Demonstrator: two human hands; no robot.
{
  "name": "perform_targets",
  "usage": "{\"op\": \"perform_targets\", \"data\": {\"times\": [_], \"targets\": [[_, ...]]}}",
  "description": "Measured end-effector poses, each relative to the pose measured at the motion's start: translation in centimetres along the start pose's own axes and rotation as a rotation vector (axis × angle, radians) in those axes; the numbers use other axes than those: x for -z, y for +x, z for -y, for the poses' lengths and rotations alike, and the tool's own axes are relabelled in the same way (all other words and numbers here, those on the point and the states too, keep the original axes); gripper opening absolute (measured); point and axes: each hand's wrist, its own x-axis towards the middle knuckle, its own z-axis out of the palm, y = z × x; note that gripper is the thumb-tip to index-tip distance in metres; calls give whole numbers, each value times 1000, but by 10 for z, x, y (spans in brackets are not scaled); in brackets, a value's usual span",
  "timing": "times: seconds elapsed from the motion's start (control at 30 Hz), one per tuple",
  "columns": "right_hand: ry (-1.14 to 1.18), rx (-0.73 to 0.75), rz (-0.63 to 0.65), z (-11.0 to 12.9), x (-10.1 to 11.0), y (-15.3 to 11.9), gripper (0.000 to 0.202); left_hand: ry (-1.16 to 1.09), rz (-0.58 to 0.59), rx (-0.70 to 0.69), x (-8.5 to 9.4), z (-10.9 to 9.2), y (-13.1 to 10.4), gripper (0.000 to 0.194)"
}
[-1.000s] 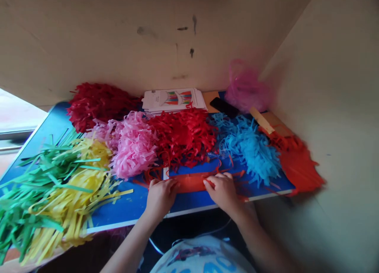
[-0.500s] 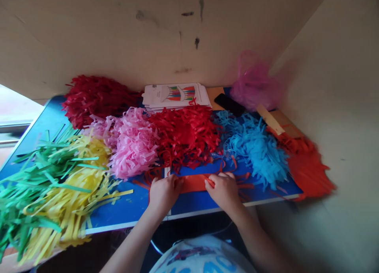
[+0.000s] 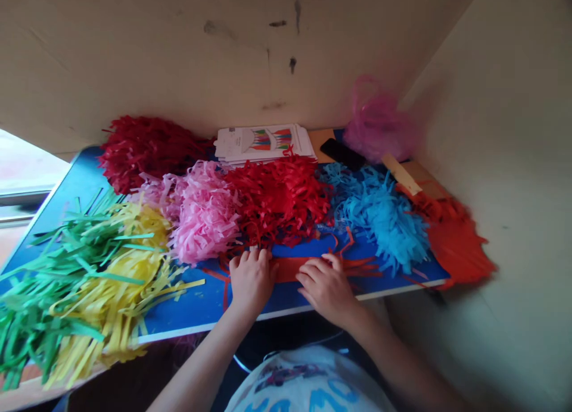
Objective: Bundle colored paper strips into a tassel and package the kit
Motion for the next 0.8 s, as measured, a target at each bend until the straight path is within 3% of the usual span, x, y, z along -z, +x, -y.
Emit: {"op": "perform_targets", "data": {"times": [0.1, 0.2, 0.33, 0.4, 0.47, 0.6, 0.67, 0.8], "targets": [[7, 51, -13, -10, -15, 1, 13, -8, -143, -161, -3, -3, -3, 14], [35, 36, -12, -24, -21, 4, 14, -58, -64, -363, -3, 3, -2, 23], [91, -26, 19, -29, -17, 10, 13, -143, 28, -513, 3, 15, -5, 24], [92, -49, 25, -27, -15, 12, 14, -158, -8, -521, 3, 17, -11, 31], [74, -32, 40, -25, -14, 12, 7, -126, -98, -479, -2, 18, -17, 26], [28, 37, 63, -32, -13, 10, 12, -88, -231, -428, -13, 23, -25, 25], [40, 29, 61, -40, -14, 12, 3, -140, -223, -412, -14, 29, -24, 23], [52, -58, 71, -49, -16, 19, 17, -247, -157, -278, -8, 40, -16, 16]]}}
